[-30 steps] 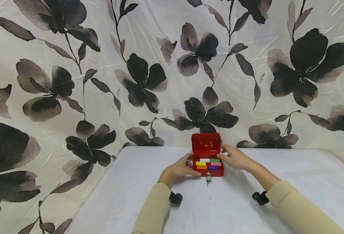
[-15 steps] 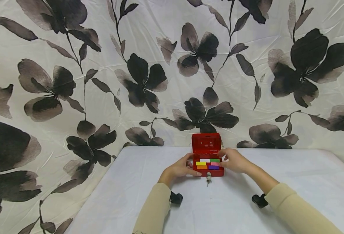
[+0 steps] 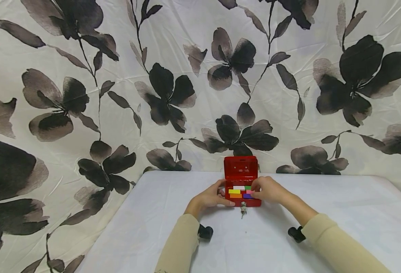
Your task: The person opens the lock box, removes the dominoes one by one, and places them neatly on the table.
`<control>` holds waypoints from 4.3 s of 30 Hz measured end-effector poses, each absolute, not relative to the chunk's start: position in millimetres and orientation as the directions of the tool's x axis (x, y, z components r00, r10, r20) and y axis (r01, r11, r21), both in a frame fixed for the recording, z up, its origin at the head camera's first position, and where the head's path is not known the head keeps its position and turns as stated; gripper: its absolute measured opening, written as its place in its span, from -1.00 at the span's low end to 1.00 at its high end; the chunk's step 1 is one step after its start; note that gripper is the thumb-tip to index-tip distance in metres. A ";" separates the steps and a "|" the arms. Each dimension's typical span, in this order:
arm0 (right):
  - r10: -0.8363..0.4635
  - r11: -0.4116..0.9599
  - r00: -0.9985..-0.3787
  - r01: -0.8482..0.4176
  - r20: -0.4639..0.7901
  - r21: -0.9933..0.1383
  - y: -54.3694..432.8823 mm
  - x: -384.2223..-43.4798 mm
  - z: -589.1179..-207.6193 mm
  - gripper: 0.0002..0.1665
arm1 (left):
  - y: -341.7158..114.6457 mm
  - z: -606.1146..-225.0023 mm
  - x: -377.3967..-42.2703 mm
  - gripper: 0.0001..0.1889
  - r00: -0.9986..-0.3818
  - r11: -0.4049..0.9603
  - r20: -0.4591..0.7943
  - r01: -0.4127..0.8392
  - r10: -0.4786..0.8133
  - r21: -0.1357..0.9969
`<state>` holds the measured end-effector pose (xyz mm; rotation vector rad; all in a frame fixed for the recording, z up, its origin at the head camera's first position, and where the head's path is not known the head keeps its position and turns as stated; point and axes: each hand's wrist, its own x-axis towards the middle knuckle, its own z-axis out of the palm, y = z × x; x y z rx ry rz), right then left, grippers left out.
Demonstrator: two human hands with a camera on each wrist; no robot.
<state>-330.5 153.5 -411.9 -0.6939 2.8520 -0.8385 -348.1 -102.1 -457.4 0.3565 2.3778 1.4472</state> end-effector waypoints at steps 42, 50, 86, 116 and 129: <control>-0.368 0.871 -0.928 -0.326 -0.049 -0.367 134.3 -330.1 -413.1 -0.85 | -102.5 -457.7 -349.2 -0.03 -0.906 0.437 -0.146 0.046 0.397 0.898; -0.414 0.824 -0.910 -0.358 -0.035 -0.439 136.0 -332.9 -411.9 -0.89 | -103.8 -458.8 -350.2 -0.03 -0.905 0.434 -0.145 0.047 0.399 0.900; -0.590 0.720 -0.807 -0.541 0.028 -0.434 134.0 -358.2 -414.8 -0.92 | -105.6 -458.2 -347.1 0.00 -0.910 0.449 -0.152 0.041 0.385 0.892; -0.707 0.647 -0.705 -0.617 -0.049 -0.448 143.4 -359.0 -409.2 -0.67 | -104.0 -457.2 -345.8 -0.02 -0.913 0.474 -0.144 0.060 0.382 0.878; -0.707 0.636 -0.707 -0.636 0.001 -0.437 141.5 -362.9 -416.7 -0.69 | -104.5 -458.6 -346.9 -0.02 -0.911 0.465 -0.148 0.052 0.384 0.884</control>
